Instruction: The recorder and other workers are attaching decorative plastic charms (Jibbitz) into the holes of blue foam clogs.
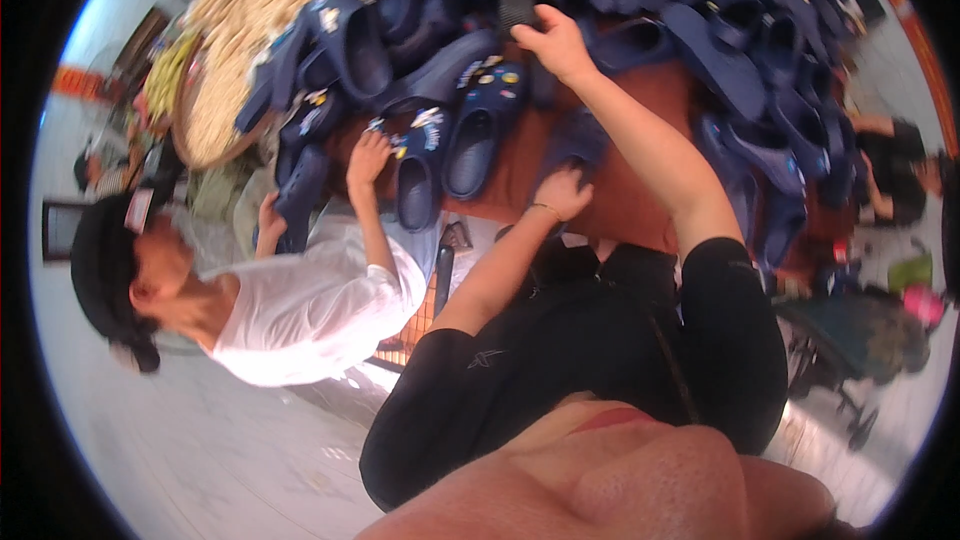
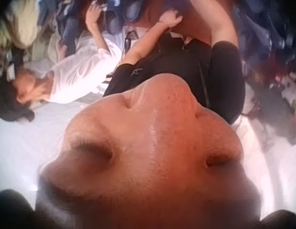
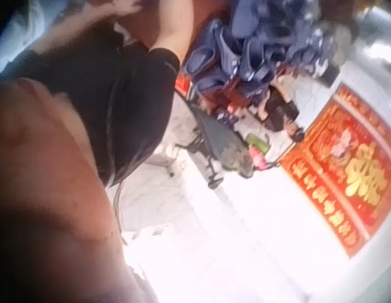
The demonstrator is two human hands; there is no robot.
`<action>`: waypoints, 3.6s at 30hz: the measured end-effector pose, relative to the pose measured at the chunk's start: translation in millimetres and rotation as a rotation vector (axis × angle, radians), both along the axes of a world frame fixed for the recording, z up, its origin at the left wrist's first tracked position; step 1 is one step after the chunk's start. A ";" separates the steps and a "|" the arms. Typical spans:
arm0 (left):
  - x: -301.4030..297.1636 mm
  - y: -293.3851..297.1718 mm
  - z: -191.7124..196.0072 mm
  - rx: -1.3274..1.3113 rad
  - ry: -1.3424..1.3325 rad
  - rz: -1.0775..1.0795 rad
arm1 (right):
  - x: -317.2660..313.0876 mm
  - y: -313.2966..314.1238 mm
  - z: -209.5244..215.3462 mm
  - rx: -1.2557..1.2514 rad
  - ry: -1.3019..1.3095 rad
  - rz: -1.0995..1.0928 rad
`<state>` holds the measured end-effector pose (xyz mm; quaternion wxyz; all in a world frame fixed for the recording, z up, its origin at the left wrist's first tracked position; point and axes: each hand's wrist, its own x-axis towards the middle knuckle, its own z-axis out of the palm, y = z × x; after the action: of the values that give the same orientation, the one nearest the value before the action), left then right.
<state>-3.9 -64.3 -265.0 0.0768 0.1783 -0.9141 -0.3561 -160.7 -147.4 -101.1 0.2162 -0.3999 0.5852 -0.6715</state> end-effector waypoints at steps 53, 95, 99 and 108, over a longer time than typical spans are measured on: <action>2.2 1.5 4.9 -0.102 -0.025 0.000 | -157.4 110.6 44.9 0.521 1.087 -0.804; 3.9 3.3 12.6 -0.031 -0.029 -0.019 | -169.8 18.4 -43.8 0.755 0.814 -0.518; 3.5 5.3 12.8 -0.022 -0.092 -0.044 | -184.4 -15.1 -58.2 0.813 0.783 -0.570; 6.2 5.3 15.5 -0.010 -0.107 -0.031 | -183.1 -71.4 -90.8 0.948 1.106 -0.817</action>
<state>2.4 -59.0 -249.5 0.0229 0.1824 -0.9213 -0.3426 -343.8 -218.8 -191.9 -0.2174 -0.2946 0.9265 -0.0865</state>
